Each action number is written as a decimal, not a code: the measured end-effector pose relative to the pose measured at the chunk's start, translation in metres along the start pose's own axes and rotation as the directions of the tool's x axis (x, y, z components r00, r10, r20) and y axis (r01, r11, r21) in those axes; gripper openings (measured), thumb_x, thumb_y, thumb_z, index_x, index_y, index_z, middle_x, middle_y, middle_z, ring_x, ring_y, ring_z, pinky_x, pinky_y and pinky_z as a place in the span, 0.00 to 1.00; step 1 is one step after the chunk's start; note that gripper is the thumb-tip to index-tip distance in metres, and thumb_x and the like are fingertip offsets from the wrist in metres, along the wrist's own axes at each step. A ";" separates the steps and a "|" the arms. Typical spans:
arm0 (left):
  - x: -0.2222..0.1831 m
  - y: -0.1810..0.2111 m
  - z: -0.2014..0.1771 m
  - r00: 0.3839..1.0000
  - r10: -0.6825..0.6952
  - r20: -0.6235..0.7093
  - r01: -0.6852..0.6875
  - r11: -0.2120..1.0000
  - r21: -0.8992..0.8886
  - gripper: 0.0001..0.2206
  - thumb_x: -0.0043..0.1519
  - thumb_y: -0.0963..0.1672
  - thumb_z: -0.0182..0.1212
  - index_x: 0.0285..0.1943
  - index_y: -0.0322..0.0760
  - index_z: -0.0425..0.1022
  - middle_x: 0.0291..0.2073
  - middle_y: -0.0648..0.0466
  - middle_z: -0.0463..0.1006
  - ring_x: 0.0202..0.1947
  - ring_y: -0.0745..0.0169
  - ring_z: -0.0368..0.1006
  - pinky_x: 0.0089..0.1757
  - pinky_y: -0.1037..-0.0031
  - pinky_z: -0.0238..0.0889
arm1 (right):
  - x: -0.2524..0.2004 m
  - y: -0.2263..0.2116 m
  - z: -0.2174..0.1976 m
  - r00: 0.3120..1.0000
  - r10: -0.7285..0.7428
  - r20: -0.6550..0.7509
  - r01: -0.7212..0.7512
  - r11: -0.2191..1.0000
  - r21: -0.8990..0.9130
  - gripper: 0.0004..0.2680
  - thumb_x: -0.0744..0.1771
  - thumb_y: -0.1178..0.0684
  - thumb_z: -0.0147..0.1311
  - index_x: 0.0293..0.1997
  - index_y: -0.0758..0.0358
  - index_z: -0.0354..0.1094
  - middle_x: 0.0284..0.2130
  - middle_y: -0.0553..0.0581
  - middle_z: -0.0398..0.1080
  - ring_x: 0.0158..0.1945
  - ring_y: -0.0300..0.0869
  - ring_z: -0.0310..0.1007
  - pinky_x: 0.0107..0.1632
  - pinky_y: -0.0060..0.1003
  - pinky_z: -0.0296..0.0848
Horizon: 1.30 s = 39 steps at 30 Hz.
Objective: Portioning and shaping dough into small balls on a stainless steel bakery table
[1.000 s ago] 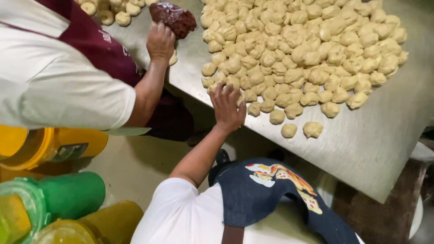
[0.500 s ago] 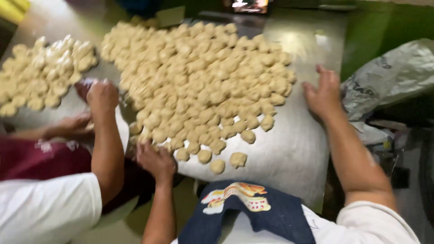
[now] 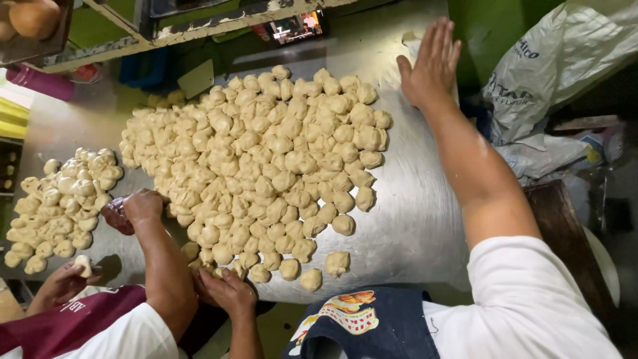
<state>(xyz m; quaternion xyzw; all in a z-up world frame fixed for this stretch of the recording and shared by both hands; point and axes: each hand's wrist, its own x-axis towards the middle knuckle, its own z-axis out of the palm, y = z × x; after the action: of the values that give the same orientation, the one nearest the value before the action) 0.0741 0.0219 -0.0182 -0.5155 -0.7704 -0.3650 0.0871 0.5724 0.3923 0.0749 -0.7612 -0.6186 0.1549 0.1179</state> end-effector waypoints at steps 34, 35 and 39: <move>-0.028 -0.079 -0.012 0.992 0.097 0.078 -0.085 0.987 -0.139 0.27 0.75 0.50 0.42 0.82 0.39 0.48 0.81 0.46 0.43 0.82 0.39 0.33 0.72 0.39 0.27 | -0.322 -0.030 0.082 0.999 0.004 0.036 0.003 0.981 -0.192 0.28 0.73 0.40 0.26 0.78 0.75 0.35 0.76 0.72 0.37 0.78 0.56 0.26 0.72 0.60 0.30; -0.033 -0.085 -0.016 0.972 0.113 0.204 -0.106 0.993 -0.049 0.29 0.74 0.50 0.44 0.82 0.38 0.46 0.81 0.45 0.40 0.81 0.37 0.30 0.71 0.38 0.28 | -0.334 -0.030 0.087 0.998 0.041 0.053 -0.028 0.975 -0.220 0.28 0.73 0.39 0.26 0.79 0.73 0.34 0.77 0.70 0.35 0.78 0.55 0.26 0.73 0.59 0.31; -0.036 -0.100 -0.025 0.932 0.177 0.317 -0.136 0.980 -0.147 0.32 0.70 0.53 0.36 0.77 0.27 0.54 0.78 0.35 0.43 0.75 0.17 0.32 0.65 0.35 0.27 | -0.357 -0.007 0.116 0.998 0.009 -0.069 -0.028 0.963 -0.268 0.27 0.72 0.39 0.37 0.78 0.70 0.40 0.76 0.70 0.42 0.78 0.58 0.37 0.71 0.64 0.36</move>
<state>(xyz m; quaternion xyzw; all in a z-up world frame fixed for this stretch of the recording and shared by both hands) -0.0019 -0.0411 -0.0660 -0.6332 -0.7068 -0.3123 -0.0455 0.4551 0.0435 0.0026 -0.7807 -0.6225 0.0451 0.0328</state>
